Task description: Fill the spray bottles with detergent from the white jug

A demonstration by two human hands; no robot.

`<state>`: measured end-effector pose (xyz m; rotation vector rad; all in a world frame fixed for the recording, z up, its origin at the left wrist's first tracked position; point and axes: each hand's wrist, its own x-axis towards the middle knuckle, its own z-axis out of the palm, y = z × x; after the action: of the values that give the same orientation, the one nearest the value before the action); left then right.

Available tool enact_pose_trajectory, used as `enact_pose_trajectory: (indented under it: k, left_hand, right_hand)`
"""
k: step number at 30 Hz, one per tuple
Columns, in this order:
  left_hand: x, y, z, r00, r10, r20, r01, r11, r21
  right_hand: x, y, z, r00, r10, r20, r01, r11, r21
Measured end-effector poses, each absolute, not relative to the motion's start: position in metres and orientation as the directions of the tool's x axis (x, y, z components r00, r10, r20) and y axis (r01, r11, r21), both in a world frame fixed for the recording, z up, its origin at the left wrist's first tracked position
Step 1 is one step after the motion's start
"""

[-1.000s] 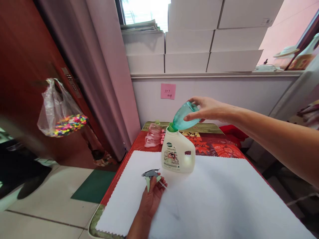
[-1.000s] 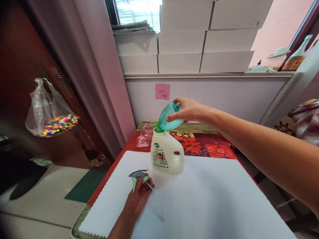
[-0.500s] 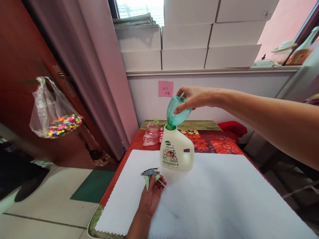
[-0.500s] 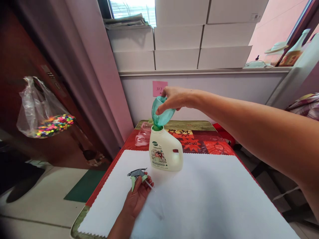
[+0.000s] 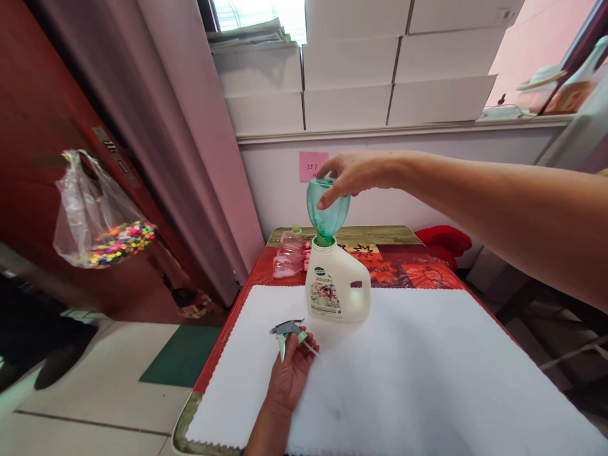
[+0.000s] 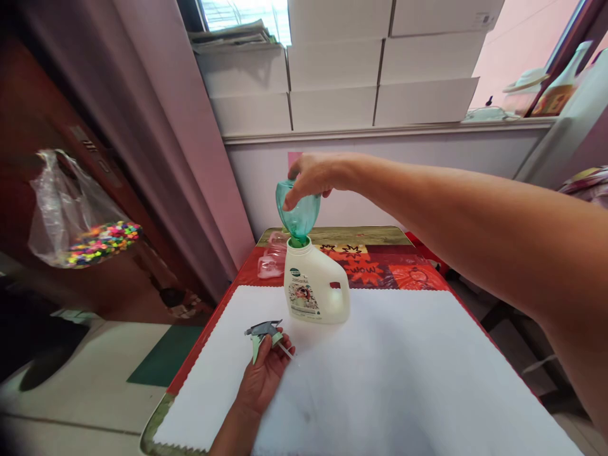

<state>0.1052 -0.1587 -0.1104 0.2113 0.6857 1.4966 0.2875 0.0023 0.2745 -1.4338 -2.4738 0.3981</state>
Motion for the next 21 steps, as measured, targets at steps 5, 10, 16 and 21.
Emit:
enact_pose_trajectory:
  k: [5,10,16,21]
  left_hand:
    - [0.1055,-0.1587,-0.1102,-0.072,0.953,-0.294,-0.844,0.099,0.528]
    - [0.1049,-0.1583,-0.1106,-0.070,0.954,-0.290,-0.843,0.099,0.529]
    - [0.1049,-0.1578,-0.1115,-0.070,0.956,-0.285,-0.839,0.098,0.535]
    - [0.1058,-0.1587,-0.1095,-0.070,0.957,-0.282,-0.835,0.098,0.541]
  right_hand:
    - [0.2871,-0.0016,0.2759,-0.474,0.878,0.070,0.819,0.469,-0.331]
    - [0.2880,-0.0028,0.2763,-0.469,0.880,0.070,0.825,0.465,-0.321]
    - [0.2902,-0.0019,0.2764,-0.470,0.879,0.073,0.816,0.465,-0.343]
    - [0.2916,-0.0005,0.2763,-0.474,0.877,0.086,0.804,0.470,-0.364]
